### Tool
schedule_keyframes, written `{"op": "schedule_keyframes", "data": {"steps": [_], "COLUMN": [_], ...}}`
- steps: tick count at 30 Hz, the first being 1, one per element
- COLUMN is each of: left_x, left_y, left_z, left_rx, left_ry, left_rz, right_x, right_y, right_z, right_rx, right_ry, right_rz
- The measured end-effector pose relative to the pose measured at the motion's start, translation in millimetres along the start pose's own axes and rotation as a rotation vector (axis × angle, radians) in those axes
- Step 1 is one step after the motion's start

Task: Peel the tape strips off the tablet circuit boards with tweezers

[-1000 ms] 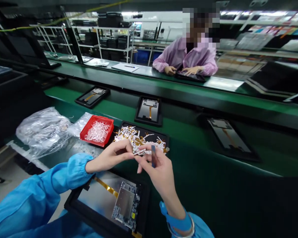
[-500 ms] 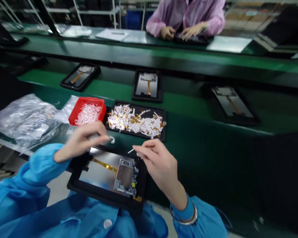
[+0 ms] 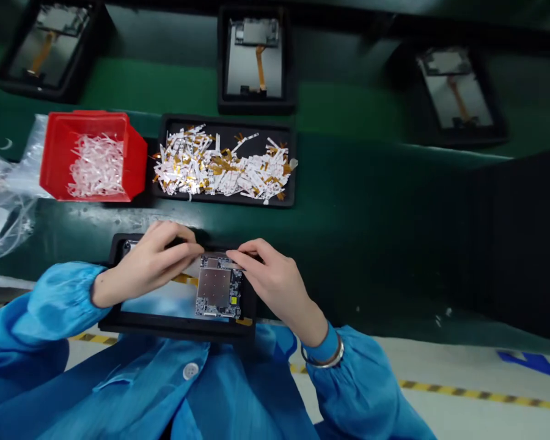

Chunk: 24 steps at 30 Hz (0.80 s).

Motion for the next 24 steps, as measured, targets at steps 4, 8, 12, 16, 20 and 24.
{"op": "schedule_keyframes", "data": {"steps": [4, 8, 12, 16, 20, 24], "left_x": [5.6, 5.9, 2.6, 2.7, 4.9, 4.8], "left_y": [8.4, 7.3, 6.6, 7.2, 9.0, 10.6], "left_z": [1.5, -4.2, -4.4, -3.9, -3.5, -3.3], "left_rx": [0.046, 0.18, 0.269, 0.306, 0.291, 0.253], "left_ry": [-0.054, -0.16, -0.216, -0.258, -0.275, -0.268], "left_rz": [-0.058, -0.067, -0.056, -0.04, -0.024, -0.044], "right_x": [0.3, 0.8, 0.1, -2.3, -5.1, -6.9], "right_y": [6.7, 9.0, 7.2, 4.6, 3.7, 5.5], "right_z": [0.8, 3.6, 5.0, 1.9, -0.3, -3.8], "right_rx": [0.077, 0.022, -0.04, -0.088, -0.095, -0.099], "right_ry": [-0.039, 0.084, 0.22, 0.181, 0.357, 0.403], "right_rz": [-0.027, -0.081, -0.121, -0.131, -0.216, -0.237]}}
Point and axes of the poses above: each hand's wrist, its own x-axis away from the middle knuckle, its own y-axis out of the palm, z = x × y, the point moved 1 cm from there along -x, towards the middle knuckle, and after that the axes turned 12 degrees about z, right-handed, at the moved point
